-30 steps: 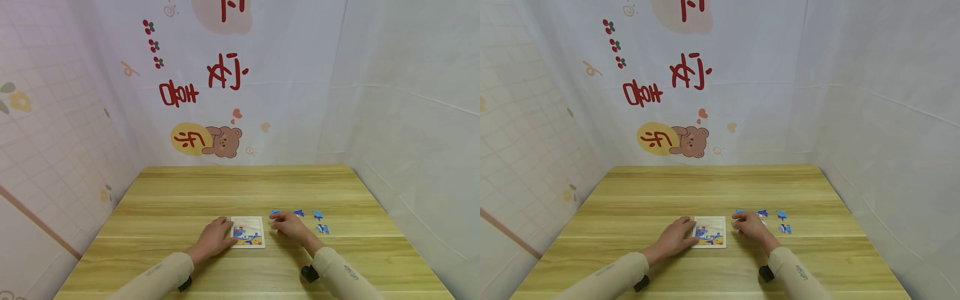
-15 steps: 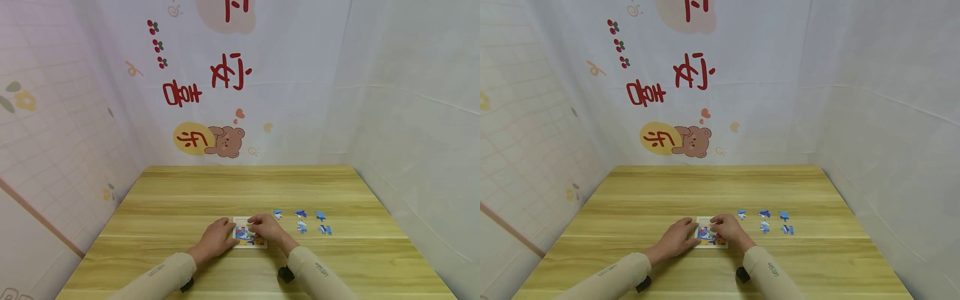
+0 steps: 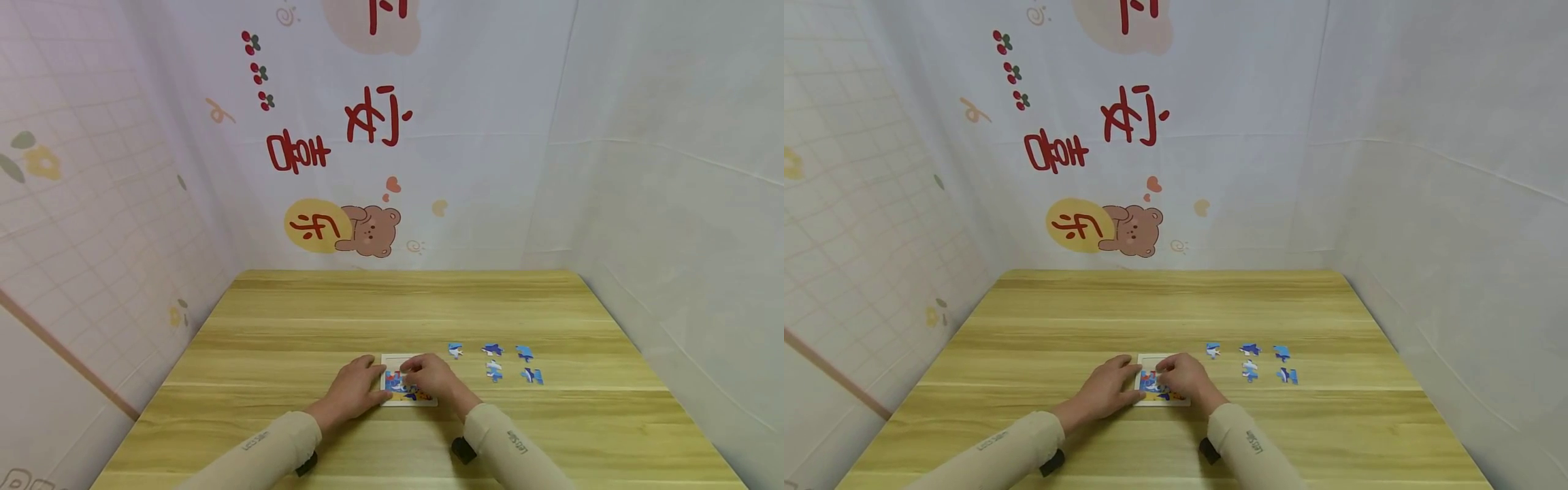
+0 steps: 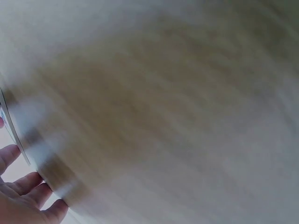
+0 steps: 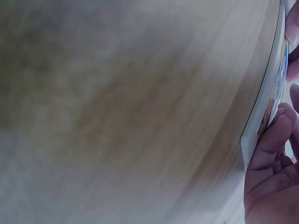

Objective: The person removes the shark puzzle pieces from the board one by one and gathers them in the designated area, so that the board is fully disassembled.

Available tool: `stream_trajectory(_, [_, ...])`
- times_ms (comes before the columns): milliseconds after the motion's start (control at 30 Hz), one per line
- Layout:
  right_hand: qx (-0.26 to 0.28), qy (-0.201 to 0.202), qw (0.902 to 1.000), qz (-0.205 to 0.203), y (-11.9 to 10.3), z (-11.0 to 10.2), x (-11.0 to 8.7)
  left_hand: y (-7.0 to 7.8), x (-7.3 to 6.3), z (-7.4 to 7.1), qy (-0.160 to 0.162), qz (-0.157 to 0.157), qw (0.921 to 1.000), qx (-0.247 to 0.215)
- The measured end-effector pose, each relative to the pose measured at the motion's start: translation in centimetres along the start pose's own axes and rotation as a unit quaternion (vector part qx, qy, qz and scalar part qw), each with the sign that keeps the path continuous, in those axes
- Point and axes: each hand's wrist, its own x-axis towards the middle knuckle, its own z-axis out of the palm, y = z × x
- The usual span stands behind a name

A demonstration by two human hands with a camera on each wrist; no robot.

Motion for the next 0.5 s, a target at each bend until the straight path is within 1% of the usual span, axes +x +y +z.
stream_trajectory(100, [-0.019,-0.007,0.9998,-0.003,-0.33,0.07,-0.02,-0.12,0.0,0.1,0.003,0.002,1.0,0.0])
stream_trajectory(200, [-0.022,-0.01,0.9997,-0.003,-0.53,0.08,-0.07,-0.13,0.0,0.06,0.007,0.007,1.0,0.001])
stream_trajectory(333, [0.008,-0.011,0.9999,0.006,-0.54,0.14,-0.15,0.13,-0.18,-0.18,0.01,0.011,0.9999,-0.003])
stream_trajectory(500, [0.046,-0.013,0.9989,0.002,-0.46,0.23,-0.16,0.4,-0.42,-0.39,0.012,0.015,0.9998,-0.002])
